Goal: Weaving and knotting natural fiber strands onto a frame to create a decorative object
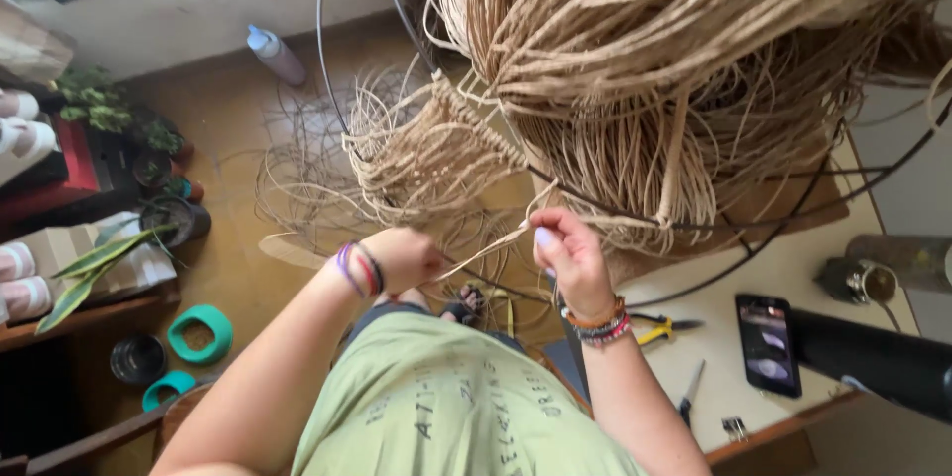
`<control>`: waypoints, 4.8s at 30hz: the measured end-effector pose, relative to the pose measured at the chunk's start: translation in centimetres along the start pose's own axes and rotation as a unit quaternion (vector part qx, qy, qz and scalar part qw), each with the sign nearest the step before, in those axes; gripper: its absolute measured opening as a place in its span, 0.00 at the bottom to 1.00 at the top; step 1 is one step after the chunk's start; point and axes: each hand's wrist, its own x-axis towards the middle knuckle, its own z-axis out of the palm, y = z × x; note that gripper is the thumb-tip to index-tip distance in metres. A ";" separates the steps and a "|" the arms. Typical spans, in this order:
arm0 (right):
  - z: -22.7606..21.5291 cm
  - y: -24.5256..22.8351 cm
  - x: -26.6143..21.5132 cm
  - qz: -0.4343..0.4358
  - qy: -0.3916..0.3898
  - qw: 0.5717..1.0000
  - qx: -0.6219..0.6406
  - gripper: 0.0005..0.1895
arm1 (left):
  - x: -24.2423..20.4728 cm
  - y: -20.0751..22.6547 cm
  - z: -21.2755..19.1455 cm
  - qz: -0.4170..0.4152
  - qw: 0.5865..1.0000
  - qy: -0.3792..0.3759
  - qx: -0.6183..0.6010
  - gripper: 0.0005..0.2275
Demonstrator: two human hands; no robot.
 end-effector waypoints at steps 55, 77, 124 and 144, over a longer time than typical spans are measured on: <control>3.7 4.7 -2.1 -0.109 0.230 0.964 -0.075 0.15 | 7.6 12.6 -11.8 0.051 0.725 0.684 -0.067 0.08; 3.5 3.4 -0.5 0.046 0.024 0.981 0.186 0.18 | 1.0 6.4 -0.5 0.296 0.760 0.577 -0.046 0.12; 3.3 -8.6 5.3 -0.095 0.049 0.730 -0.675 0.23 | -10.2 -3.2 -6.1 -0.266 0.815 0.485 0.176 0.19; 12.8 5.6 -22.3 0.063 0.406 0.712 -0.570 0.30 | -2.1 12.0 4.6 0.419 0.865 0.272 -0.050 0.07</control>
